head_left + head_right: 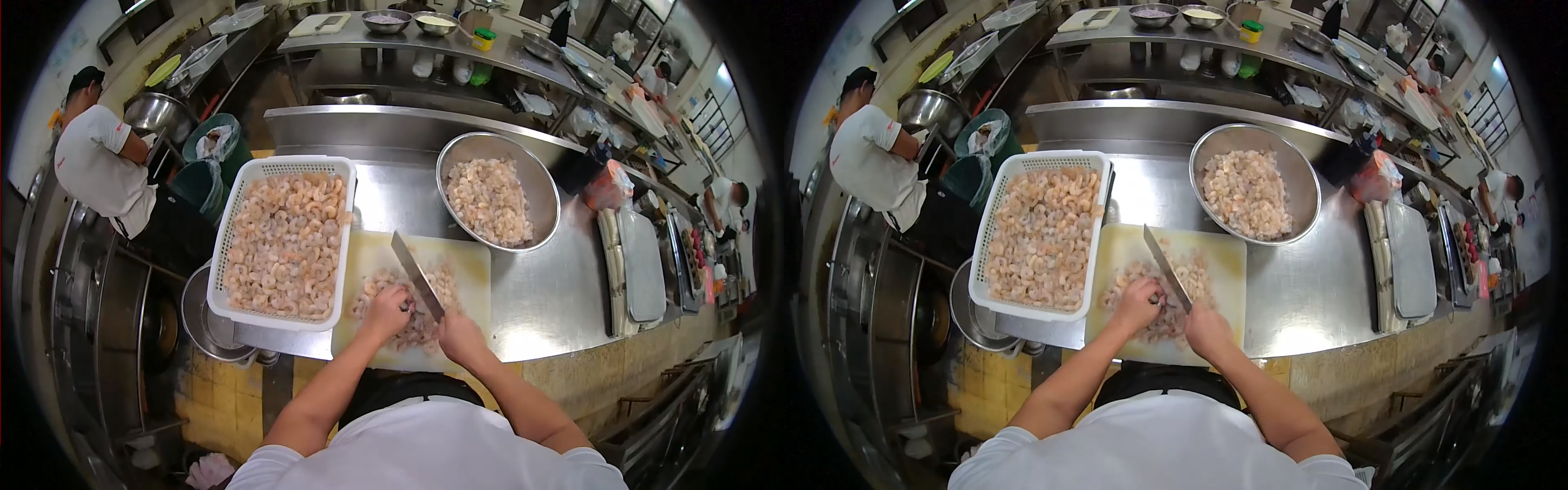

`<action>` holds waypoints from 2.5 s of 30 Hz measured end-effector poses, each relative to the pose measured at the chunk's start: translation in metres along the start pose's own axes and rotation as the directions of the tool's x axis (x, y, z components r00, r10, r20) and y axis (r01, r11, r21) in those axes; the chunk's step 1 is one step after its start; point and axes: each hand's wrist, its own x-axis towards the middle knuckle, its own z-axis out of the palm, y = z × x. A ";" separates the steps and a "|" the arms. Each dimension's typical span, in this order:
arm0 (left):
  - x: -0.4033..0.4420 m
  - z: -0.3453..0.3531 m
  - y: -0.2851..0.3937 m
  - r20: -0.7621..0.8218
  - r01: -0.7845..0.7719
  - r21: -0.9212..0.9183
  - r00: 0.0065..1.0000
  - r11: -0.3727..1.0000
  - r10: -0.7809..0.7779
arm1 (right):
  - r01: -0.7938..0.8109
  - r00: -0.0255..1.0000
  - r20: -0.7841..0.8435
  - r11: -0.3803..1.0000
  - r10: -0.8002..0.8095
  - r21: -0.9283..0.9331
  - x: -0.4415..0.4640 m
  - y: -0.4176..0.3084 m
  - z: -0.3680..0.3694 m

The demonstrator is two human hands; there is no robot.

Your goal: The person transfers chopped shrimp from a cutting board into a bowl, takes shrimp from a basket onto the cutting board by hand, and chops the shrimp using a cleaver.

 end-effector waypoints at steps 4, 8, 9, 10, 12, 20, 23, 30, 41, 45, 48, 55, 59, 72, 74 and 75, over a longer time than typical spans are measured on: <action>0.002 -0.005 0.007 -0.011 0.008 -0.019 1.000 1.000 -0.009 | -0.023 0.998 -0.064 0.999 0.025 0.032 -0.006 -0.012 -0.023; 0.000 -0.002 0.006 -0.014 0.024 -0.025 1.000 0.999 -0.024 | -0.031 0.999 -0.042 0.999 0.031 0.009 -0.002 0.017 0.016; 0.002 -0.002 0.005 0.002 0.039 -0.025 0.999 0.999 -0.039 | -0.025 0.999 -0.037 1.000 0.024 -0.004 0.001 0.016 0.010; 0.001 -0.002 0.004 0.011 0.041 -0.034 0.999 0.999 -0.040 | -0.023 0.999 -0.025 1.000 0.023 -0.012 0.000 0.012 0.001; 0.001 -0.003 0.002 0.029 0.039 -0.051 0.999 0.998 -0.037 | -0.024 0.999 -0.036 1.000 0.024 0.001 -0.005 0.001 -0.021; 0.014 -0.010 0.012 -0.148 0.082 -0.054 0.985 0.995 -0.089 | -0.075 0.995 -0.056 0.996 0.078 0.046 0.004 0.027 -0.004; 0.018 -0.019 0.011 -0.200 0.100 0.110 0.977 0.989 -0.076 | -0.101 0.994 -0.030 0.994 0.102 0.042 0.002 0.018 -0.020; 0.014 -0.020 0.002 -0.113 0.159 0.166 0.983 0.973 -0.141 | 0.002 0.997 -0.075 0.998 0.003 0.069 0.006 0.015 -0.008; -0.002 -0.020 0.005 -0.094 0.099 0.117 0.992 0.988 -0.088 | -0.009 0.997 -0.080 0.997 0.016 0.079 -0.007 0.006 -0.018; -0.005 -0.020 0.010 -0.093 0.111 0.137 0.991 0.984 -0.099 | 0.031 0.997 -0.076 0.999 -0.030 0.013 0.007 0.030 0.008; -0.008 -0.016 0.004 -0.102 0.087 0.131 0.992 0.988 -0.074 | 0.004 0.997 -0.073 0.999 -0.001 0.037 -0.007 0.022 -0.025; -0.007 -0.019 0.009 -0.111 0.097 0.112 0.990 0.989 -0.085 | -0.054 0.996 -0.063 0.997 0.057 0.047 -0.054 0.033 0.005; -0.009 -0.019 0.009 -0.095 0.099 0.123 0.992 0.988 -0.087 | -0.068 0.995 -0.065 0.997 0.070 0.028 -0.038 0.023 0.000; -0.010 -0.015 0.002 -0.136 0.074 0.099 0.989 0.992 -0.061 | -0.025 0.999 -0.033 0.998 0.027 0.055 -0.018 0.015 -0.003; -0.011 -0.029 0.027 -0.168 -0.055 0.150 0.983 0.987 0.080 | -0.045 0.997 -0.055 0.997 0.049 0.070 -0.031 0.001 -0.022; -0.011 -0.034 0.036 -0.181 -0.118 0.179 0.972 0.977 0.150 | -0.054 0.996 -0.066 0.996 0.059 0.077 -0.034 -0.003 -0.027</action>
